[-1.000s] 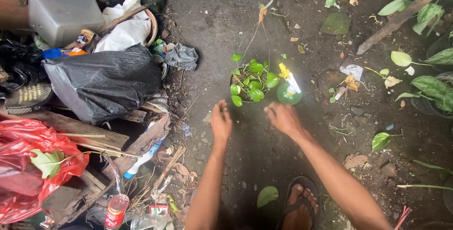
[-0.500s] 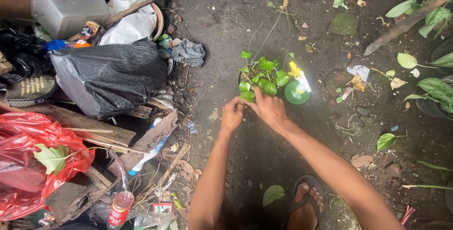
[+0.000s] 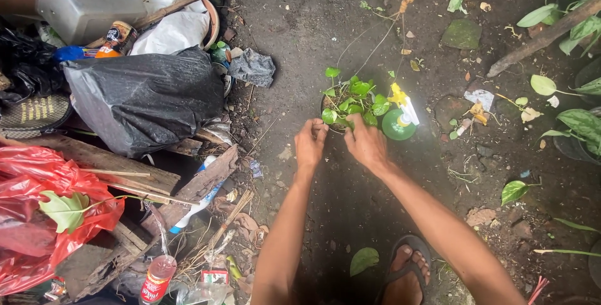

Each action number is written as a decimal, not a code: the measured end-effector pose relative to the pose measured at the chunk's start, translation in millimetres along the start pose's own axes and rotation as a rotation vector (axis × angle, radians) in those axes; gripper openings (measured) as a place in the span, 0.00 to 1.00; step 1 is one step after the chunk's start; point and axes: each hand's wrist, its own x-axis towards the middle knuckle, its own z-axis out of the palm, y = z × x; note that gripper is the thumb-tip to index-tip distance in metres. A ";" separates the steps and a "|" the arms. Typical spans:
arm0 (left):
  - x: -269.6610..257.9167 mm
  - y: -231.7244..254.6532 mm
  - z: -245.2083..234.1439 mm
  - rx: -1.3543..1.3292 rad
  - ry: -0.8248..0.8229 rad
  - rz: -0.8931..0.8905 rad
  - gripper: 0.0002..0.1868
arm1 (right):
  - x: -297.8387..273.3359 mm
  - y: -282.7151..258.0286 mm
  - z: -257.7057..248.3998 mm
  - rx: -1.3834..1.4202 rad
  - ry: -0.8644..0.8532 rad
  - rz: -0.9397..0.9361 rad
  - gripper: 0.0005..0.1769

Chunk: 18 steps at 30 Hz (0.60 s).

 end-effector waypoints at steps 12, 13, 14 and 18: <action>7.9 -29.8 26.6 0.196 0.060 0.192 0.06 | -25.0 16.8 3.8 -0.167 0.077 -0.265 0.13; 5.8 -30.3 26.7 0.197 0.059 0.195 0.06 | -26.4 20.4 3.9 -0.167 0.080 -0.264 0.13; 5.8 -30.0 26.5 0.201 0.050 0.201 0.07 | -25.9 23.7 3.7 -0.177 0.082 -0.265 0.14; 10.9 -35.0 25.6 0.234 0.011 0.265 0.07 | -21.4 34.7 10.2 -0.210 0.075 -0.262 0.18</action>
